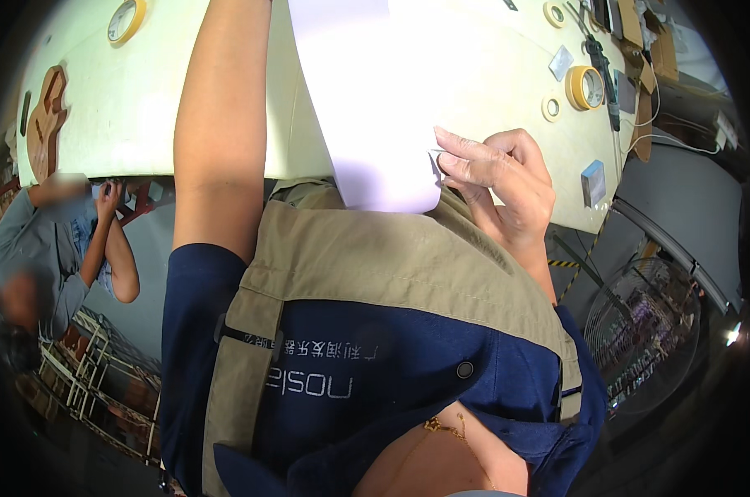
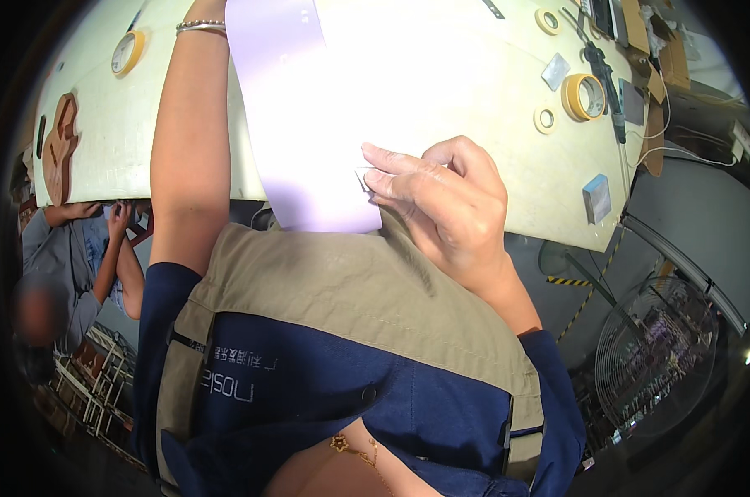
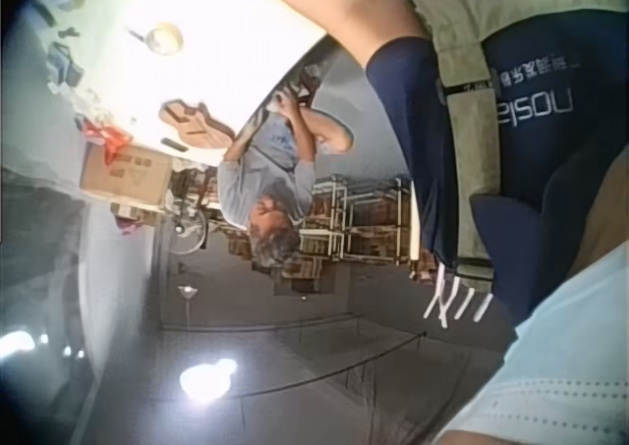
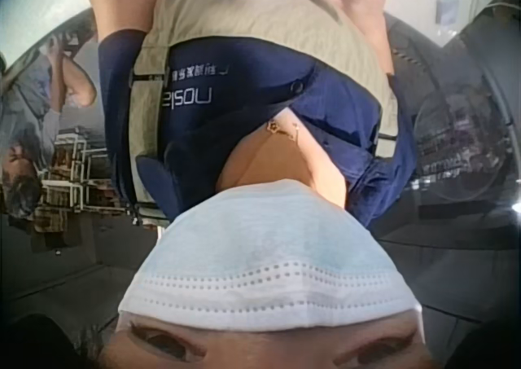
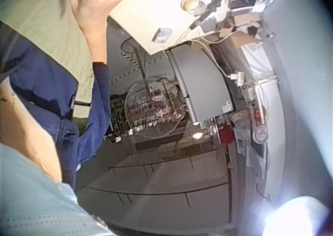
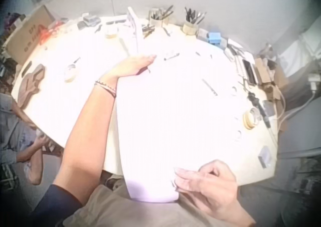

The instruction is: The person sands the edges and surfaces of purple guitar necks using a small sanding block. They handle multiple necks one at a time, rotating them to reach different areas, and place finished pieces back on a nearby rack.

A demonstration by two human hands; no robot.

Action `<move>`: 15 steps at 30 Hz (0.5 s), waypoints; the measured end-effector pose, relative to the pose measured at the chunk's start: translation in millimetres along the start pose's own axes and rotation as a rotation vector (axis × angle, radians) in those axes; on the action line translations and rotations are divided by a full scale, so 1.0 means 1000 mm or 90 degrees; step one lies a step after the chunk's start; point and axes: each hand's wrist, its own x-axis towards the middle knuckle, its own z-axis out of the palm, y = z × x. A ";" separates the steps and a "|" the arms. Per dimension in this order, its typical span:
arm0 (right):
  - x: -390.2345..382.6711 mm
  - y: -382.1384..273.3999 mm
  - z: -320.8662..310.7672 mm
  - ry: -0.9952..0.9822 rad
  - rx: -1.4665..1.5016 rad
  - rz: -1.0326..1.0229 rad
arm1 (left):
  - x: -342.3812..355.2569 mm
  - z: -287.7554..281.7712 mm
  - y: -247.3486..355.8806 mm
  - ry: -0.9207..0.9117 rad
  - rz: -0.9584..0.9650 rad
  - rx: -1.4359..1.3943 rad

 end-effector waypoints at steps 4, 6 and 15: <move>-0.002 0.002 0.000 0.003 -0.014 -0.003 | 0.003 0.000 -0.001 -0.019 0.000 0.033; -0.002 0.001 0.001 0.003 -0.019 0.002 | 0.005 -0.002 -0.008 -0.018 0.040 0.064; 0.000 -0.002 -0.001 -0.011 0.030 0.070 | 0.003 0.000 0.001 -0.021 0.012 0.037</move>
